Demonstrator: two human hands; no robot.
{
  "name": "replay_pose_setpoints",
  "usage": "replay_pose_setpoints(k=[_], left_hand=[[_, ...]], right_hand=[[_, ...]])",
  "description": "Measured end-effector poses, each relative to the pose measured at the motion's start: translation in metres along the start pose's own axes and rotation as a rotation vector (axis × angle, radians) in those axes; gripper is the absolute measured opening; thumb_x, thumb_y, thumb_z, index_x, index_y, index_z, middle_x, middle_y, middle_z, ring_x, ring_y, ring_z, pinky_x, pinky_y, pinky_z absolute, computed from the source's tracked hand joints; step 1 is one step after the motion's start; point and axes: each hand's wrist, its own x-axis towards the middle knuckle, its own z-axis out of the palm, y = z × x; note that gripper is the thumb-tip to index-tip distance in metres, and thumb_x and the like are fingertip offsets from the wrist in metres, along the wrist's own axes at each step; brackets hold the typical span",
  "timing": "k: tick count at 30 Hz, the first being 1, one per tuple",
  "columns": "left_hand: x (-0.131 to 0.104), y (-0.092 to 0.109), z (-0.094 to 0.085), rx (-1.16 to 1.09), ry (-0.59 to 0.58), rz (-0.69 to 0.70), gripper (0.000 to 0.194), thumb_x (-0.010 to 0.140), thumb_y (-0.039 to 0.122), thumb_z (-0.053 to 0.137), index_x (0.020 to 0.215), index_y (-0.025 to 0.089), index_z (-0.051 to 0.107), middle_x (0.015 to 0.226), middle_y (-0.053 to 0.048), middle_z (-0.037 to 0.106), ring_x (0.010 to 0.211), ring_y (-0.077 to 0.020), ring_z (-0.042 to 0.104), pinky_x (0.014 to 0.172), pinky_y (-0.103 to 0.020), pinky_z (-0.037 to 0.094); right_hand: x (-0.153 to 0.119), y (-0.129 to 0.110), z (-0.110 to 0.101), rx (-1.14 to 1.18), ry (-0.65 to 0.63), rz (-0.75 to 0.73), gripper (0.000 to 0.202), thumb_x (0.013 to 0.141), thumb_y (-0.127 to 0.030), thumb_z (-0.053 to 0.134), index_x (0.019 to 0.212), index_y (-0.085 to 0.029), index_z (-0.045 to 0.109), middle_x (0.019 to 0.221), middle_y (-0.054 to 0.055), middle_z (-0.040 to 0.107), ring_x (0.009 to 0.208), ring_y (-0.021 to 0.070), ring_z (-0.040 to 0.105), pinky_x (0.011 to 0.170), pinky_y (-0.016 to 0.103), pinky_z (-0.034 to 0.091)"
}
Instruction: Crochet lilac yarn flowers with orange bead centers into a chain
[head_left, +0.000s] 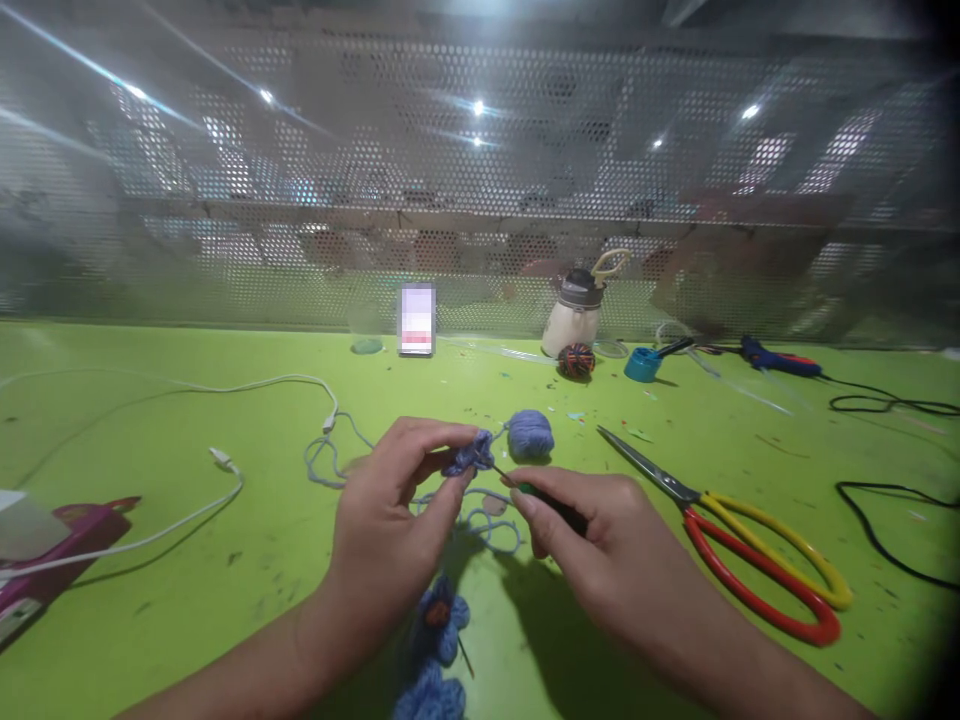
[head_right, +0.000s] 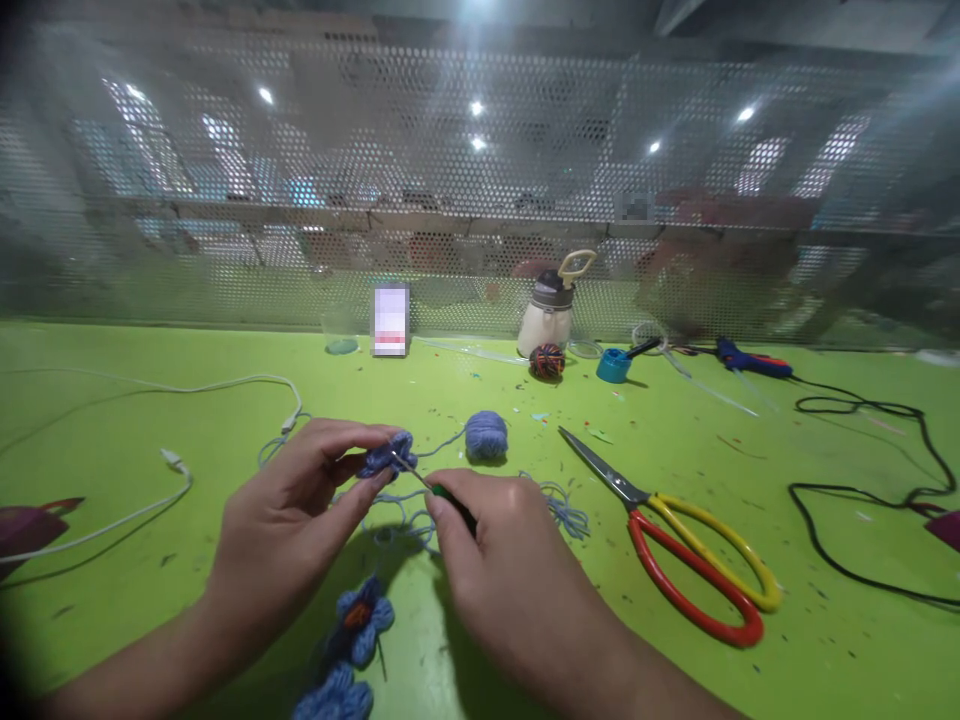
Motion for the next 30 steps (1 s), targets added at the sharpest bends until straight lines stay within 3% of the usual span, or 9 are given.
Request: replay_pose_setpoints(k=[4,8,15,23,30], left_hand=[[-0.002,-0.003,-0.001,0.028,-0.001,0.055,0.024,0.084,0.004,0.059,0.099,0.021,0.064,0.100,-0.005,0.063,0.098,-0.0168,0.062,0.087,-0.033,0.055],[-0.003,-0.005,0.000,0.104,-0.010,0.141,0.026,0.083,0.003,0.060,0.101,0.021,0.063,0.103,-0.006,0.063,0.101,-0.0179,0.061,0.089,-0.036,0.056],[-0.004,-0.006,0.001,0.174,0.010,0.162,0.024,0.083,0.004,0.060,0.099,0.021,0.063,0.104,-0.007,0.064,0.102,-0.0189,0.062,0.090,-0.039,0.056],[-0.004,-0.002,0.005,0.012,0.028,0.002,0.016,0.082,0.007,0.062,0.094,0.018,0.065,0.098,-0.006,0.065,0.097,-0.0176,0.065,0.088,-0.033,0.057],[0.002,0.006,0.003,-0.196,0.038,-0.278,0.013,0.076,0.012,0.069,0.087,0.017,0.067,0.091,-0.003,0.069,0.085,-0.0146,0.067,0.080,-0.026,0.057]], right_hand=[[0.002,-0.002,0.000,0.209,-0.101,0.166,0.030,0.094,-0.027,0.049,0.069,-0.017,0.060,0.057,-0.001,0.054,0.044,0.0080,0.043,0.044,0.023,0.032],[0.002,-0.002,0.001,0.470,-0.213,0.331,0.027,0.095,-0.030,0.049,0.073,-0.016,0.058,0.057,-0.003,0.053,0.035,0.0032,0.036,0.036,0.018,0.026],[0.002,-0.002,0.006,0.650,-0.239,0.362,0.030,0.094,-0.034,0.052,0.072,-0.015,0.057,0.056,-0.003,0.055,0.033,0.0013,0.036,0.034,0.016,0.023],[-0.003,0.002,0.020,0.878,-0.143,0.374,0.032,0.089,-0.041,0.058,0.074,-0.014,0.059,0.058,-0.003,0.057,0.032,0.0010,0.035,0.032,0.016,0.025],[-0.003,-0.001,0.023,0.790,-0.065,0.313,0.024,0.090,-0.036,0.057,0.085,-0.014,0.061,0.059,-0.004,0.056,0.035,0.0020,0.038,0.037,0.016,0.028]])
